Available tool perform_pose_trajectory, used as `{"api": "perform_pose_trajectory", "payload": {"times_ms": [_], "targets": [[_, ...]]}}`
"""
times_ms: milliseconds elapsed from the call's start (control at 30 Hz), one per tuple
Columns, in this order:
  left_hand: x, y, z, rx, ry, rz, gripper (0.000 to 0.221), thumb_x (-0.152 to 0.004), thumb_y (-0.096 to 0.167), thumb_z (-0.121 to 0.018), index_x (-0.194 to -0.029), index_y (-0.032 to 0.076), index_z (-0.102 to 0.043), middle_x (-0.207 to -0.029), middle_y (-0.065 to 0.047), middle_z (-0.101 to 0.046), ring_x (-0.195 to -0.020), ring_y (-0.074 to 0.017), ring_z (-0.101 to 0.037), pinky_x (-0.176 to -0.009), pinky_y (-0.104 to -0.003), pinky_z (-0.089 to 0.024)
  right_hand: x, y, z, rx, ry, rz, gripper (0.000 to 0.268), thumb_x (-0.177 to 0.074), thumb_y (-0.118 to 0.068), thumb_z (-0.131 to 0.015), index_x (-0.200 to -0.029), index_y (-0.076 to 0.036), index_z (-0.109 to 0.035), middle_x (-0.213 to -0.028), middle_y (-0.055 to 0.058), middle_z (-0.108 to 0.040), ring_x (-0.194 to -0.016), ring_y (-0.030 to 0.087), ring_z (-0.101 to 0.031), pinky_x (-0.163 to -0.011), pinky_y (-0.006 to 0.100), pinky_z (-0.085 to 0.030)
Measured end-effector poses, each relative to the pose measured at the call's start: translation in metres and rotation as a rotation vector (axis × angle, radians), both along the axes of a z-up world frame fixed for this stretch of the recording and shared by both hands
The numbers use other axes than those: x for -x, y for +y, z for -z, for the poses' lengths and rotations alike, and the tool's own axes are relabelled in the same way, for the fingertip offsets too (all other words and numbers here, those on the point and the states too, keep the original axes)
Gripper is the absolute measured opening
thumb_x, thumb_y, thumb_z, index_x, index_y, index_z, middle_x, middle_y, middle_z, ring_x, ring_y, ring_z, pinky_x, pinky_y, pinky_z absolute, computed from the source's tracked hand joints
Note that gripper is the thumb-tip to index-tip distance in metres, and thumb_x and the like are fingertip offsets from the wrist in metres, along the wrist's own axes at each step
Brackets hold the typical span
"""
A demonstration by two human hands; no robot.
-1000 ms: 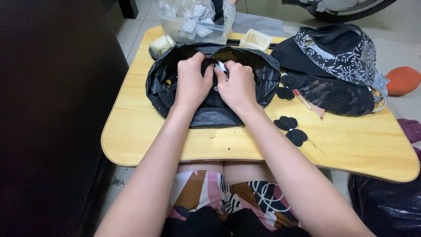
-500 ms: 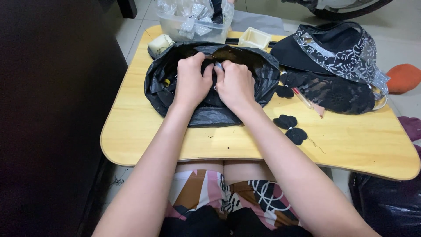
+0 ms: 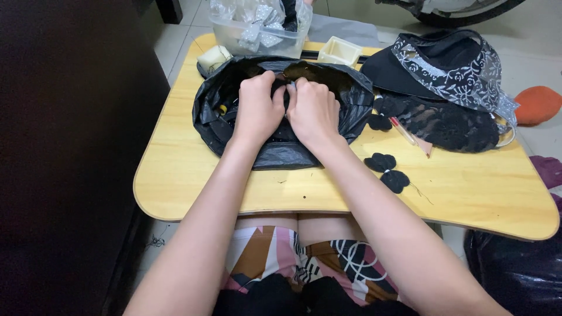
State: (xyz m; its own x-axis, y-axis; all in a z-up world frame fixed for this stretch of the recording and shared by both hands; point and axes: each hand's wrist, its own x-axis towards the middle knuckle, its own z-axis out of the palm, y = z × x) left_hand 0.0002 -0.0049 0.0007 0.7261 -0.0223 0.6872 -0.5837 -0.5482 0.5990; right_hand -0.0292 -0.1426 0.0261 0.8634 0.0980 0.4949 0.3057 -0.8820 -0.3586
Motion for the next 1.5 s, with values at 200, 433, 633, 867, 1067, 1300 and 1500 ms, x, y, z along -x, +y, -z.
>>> {"api": "perform_pose_trajectory", "payload": {"times_ms": [200, 433, 633, 867, 1067, 1300, 1500], "targets": [[-0.01, 0.002, 0.009, 0.162, 0.071, 0.067, 0.018, -0.097, -0.005, -0.052, -0.112, -0.008, -0.062, -0.094, -0.031, -0.072, -0.098, -0.0532, -0.071, -0.084, -0.056, -0.059, -0.013, -0.013, 0.007, -0.065, -0.2, 0.017, 0.035, -0.105, -0.03, -0.052, -0.101, 0.002, -0.068, -0.09, 0.027, -0.068, -0.091, 0.056, -0.067, -0.077, 0.064, -0.054], [0.0, -0.006, 0.001, 0.209, 0.076, 0.184, 0.037, -0.094, -0.004, -0.056, -0.128, -0.002, -0.044, -0.102, -0.03, -0.074, -0.106, -0.0522, -0.07, -0.088, -0.06, -0.055, -0.017, -0.008, 0.004, -0.245, -0.371, -0.308, 0.018, -0.101, -0.026, -0.07, -0.094, -0.01, -0.075, -0.082, 0.013, -0.07, -0.088, 0.04, -0.068, -0.079, 0.048, -0.055], [-0.013, 0.001, 0.012, 0.199, 0.101, 0.074, 0.037, -0.092, 0.002, -0.066, -0.121, -0.006, -0.044, -0.091, -0.028, -0.073, -0.097, -0.0506, -0.071, -0.078, -0.057, -0.052, -0.018, -0.016, 0.002, -0.344, -0.311, -0.082, 0.021, -0.101, -0.019, -0.064, -0.083, -0.011, -0.072, -0.068, 0.01, -0.072, -0.075, 0.039, -0.072, -0.067, 0.047, -0.055], [0.002, 0.004, -0.002, 0.231, 0.15, 0.125, 0.044, -0.08, 0.009, -0.079, -0.11, 0.002, -0.047, -0.078, -0.02, -0.072, -0.073, -0.0369, -0.075, -0.061, -0.043, -0.057, -0.017, -0.005, 0.0, -0.475, -0.248, -0.283, 0.004, -0.091, -0.02, -0.08, -0.09, -0.018, -0.077, -0.076, 0.005, -0.072, -0.075, 0.026, -0.074, -0.066, 0.035, -0.057], [0.002, 0.008, -0.006, 0.427, 0.314, 0.193, 0.03, -0.079, 0.011, -0.086, -0.101, 0.0, -0.067, -0.076, -0.008, -0.076, -0.055, -0.0094, -0.069, -0.048, -0.022, -0.058, -0.028, -0.018, 0.004, -0.627, -0.208, -0.097, 0.009, -0.095, -0.014, -0.072, -0.087, -0.015, -0.076, -0.061, -0.002, -0.071, -0.058, 0.011, -0.069, -0.061, 0.024, -0.053], [0.003, -0.001, -0.008, 0.476, 0.249, 0.183, 0.016, -0.098, 0.011, -0.068, -0.09, 0.0, -0.077, -0.055, -0.009, -0.07, -0.039, -0.0129, -0.066, -0.037, -0.023, -0.052, -0.03, -0.023, 0.006, -0.665, -0.242, -0.014, 0.012, -0.098, -0.014, -0.071, -0.09, -0.007, -0.078, -0.062, 0.004, -0.074, -0.053, 0.012, -0.071, -0.059, 0.023, -0.055], [-0.012, 0.006, 0.0, 0.52, 0.176, 0.095, 0.025, -0.103, 0.01, -0.055, -0.091, -0.001, -0.074, -0.059, -0.009, -0.071, -0.048, -0.0128, -0.067, -0.044, -0.022, -0.055, -0.022, -0.019, 0.0, -0.682, -0.236, -0.005, 0.013, -0.099, -0.014, -0.07, -0.093, -0.006, -0.078, -0.067, 0.005, -0.076, -0.058, 0.013, -0.074, -0.062, 0.023, -0.057]]}}
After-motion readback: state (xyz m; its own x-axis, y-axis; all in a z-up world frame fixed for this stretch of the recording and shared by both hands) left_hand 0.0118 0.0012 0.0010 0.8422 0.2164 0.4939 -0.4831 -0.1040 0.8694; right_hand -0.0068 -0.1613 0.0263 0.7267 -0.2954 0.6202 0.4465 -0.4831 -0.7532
